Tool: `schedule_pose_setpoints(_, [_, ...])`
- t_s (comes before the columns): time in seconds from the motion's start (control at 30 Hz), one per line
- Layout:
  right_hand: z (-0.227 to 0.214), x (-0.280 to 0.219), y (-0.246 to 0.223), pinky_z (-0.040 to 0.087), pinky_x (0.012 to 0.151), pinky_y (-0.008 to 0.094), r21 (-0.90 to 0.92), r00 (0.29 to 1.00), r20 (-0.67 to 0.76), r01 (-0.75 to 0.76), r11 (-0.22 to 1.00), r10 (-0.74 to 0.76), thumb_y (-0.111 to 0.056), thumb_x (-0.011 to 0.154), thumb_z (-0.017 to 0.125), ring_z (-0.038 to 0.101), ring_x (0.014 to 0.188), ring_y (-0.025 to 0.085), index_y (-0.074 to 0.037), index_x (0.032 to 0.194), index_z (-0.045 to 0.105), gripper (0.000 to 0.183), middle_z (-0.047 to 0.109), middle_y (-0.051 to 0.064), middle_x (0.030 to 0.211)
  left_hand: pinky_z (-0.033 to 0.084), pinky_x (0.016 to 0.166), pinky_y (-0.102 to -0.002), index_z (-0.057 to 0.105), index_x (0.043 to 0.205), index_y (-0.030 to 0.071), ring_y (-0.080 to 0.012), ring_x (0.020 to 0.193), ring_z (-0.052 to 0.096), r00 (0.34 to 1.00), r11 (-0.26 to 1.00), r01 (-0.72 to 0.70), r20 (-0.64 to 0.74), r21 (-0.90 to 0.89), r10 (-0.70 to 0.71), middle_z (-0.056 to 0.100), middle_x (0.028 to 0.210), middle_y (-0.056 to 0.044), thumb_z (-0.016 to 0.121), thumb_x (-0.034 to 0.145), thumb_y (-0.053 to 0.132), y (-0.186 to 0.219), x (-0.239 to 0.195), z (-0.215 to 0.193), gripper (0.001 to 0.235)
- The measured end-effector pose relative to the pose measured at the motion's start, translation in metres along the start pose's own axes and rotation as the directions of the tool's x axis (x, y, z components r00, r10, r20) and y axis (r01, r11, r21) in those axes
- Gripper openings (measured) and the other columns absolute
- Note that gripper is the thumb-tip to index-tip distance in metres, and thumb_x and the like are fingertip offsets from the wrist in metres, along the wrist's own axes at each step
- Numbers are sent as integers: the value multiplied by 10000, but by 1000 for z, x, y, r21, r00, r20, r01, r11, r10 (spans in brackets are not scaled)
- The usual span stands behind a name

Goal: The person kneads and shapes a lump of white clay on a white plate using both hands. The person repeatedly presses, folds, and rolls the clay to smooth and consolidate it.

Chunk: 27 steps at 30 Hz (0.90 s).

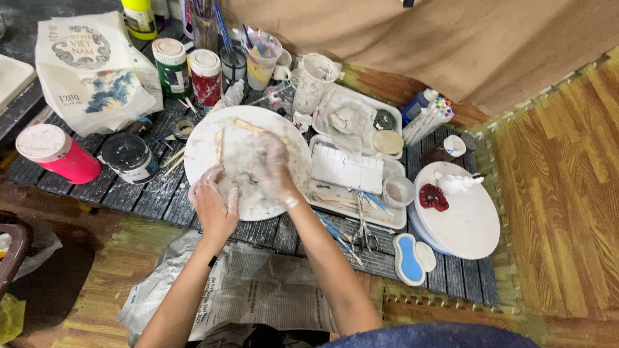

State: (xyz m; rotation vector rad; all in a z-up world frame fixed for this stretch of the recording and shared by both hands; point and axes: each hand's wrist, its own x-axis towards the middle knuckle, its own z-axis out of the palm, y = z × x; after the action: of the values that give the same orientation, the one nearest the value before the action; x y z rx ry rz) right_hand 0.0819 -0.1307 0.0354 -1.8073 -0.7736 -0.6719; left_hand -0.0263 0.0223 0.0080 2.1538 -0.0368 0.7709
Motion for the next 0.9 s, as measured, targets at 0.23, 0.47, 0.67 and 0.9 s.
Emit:
schedule_pose_setpoints(0.23, [-36,3,41,497,859,388,860,615,-53,-373,349,787,-625,1046,406,605,950,240,-124,1142,532,526,663,99,984,307,1131,-572,623,1288,142,-349,1406,440,891,888,-421,266,185,367,549,1435,-128,712,864,463,12,19,13,539])
schedule_pose_setpoints(0.47, [-38,-13,54,482,786,396,970,430,49,-237,61,902,-552,1051,423,582,854,198,-168,1009,553,408,618,32,884,406,1005,-620,639,1273,104,-549,1292,437,815,923,-328,555,204,167,502,1407,-232,835,724,514,20,61,66,712])
schedule_pose_setpoints(0.67, [-43,-17,62,464,719,357,965,507,9,-230,126,862,-533,1074,421,533,769,190,-155,987,572,416,583,28,839,502,948,-524,731,1086,103,-442,1210,548,763,894,-413,603,175,234,626,1259,-159,873,627,407,17,57,86,568])
schedule_pose_setpoints(0.9, [-38,-13,53,459,668,317,945,532,-3,-275,176,847,-496,1086,433,543,745,162,-156,988,568,379,578,19,832,571,766,-455,748,933,117,-344,921,694,700,827,-493,688,271,192,725,995,-109,793,689,349,9,64,97,340])
